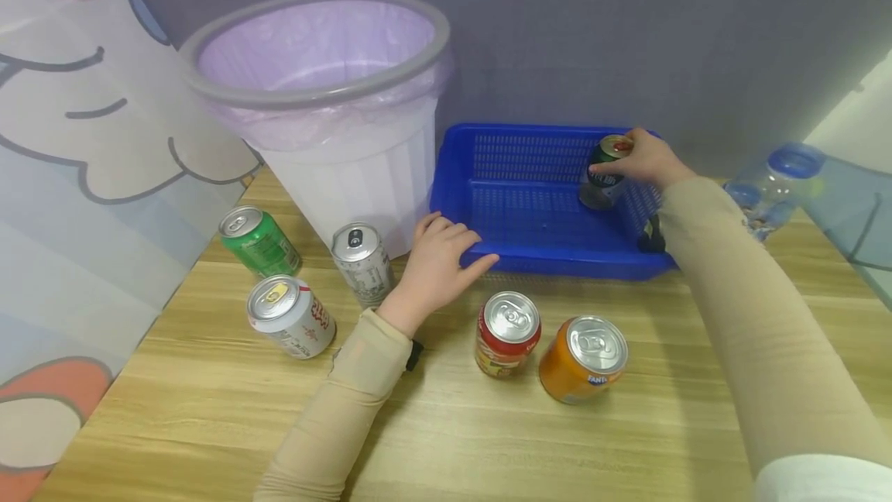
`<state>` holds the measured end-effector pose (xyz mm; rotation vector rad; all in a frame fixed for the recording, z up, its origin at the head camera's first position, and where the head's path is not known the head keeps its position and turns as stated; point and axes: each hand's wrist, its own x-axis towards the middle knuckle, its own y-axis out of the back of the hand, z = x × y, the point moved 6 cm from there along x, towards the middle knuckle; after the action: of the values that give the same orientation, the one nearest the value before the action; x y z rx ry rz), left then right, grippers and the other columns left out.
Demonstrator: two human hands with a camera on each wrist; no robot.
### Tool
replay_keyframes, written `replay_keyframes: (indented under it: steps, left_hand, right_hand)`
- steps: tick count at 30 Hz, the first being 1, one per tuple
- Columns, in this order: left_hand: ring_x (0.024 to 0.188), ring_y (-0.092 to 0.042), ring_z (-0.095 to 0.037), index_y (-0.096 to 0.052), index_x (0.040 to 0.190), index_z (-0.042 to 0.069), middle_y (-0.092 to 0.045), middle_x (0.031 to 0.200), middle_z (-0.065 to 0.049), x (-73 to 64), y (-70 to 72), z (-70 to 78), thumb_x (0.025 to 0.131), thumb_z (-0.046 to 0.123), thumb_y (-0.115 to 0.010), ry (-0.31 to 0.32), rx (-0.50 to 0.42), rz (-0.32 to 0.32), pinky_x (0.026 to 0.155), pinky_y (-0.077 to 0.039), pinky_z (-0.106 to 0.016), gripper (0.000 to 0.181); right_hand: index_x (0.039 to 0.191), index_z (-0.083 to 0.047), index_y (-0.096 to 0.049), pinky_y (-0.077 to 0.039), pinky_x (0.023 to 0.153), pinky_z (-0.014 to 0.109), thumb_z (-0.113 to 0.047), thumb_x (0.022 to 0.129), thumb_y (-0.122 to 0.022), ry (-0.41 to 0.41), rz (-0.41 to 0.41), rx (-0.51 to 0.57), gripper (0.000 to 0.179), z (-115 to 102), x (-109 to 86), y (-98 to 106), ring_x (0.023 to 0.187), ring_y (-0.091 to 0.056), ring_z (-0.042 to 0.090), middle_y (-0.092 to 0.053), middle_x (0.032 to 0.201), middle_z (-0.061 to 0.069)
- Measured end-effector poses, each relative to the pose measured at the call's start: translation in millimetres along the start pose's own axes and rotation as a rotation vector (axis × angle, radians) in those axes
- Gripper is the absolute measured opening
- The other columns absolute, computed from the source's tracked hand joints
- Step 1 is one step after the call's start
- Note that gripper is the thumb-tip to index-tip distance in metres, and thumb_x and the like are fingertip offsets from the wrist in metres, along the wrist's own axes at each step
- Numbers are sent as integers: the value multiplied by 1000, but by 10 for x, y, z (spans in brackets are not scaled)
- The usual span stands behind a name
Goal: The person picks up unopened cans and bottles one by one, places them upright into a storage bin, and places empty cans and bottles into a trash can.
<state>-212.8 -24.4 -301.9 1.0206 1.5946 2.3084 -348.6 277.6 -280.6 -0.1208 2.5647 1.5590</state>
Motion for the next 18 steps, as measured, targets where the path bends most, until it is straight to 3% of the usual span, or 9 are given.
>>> replay_keyframes:
  steps: [7, 14, 18]
  left_hand:
    - [98, -58, -22, -70, 96, 12, -69, 94, -1, -3, 0, -2, 88, 45, -62, -8, -1, 6, 110, -28, -47, 35]
    - [99, -58, -22, -70, 97, 12, -70, 95, -1, -7, -5, -10, 88, 46, -61, 1, -4, -7, 110, -27, -47, 36]
    - [99, -57, -22, -70, 98, 12, -69, 96, -1, -2, -2, -13, 88, 46, -61, 5, -5, -11, 110, -27, -47, 36]
  right_hand:
    - [142, 15, -16, -31, 103, 60, -53, 87, -57, 12, -8, -21, 96, -73, -10, 54, 122, -37, 50, -34, 136, 39]
    - [145, 12, -7, -21, 109, 62, -50, 91, -52, 30, -34, -31, 94, -148, -52, 156, 132, -21, 55, -17, 146, 39]
    - [145, 12, -9, -24, 107, 62, -47, 91, -52, 36, -39, -40, 91, -169, -82, 211, 129, -28, 54, -24, 143, 40]
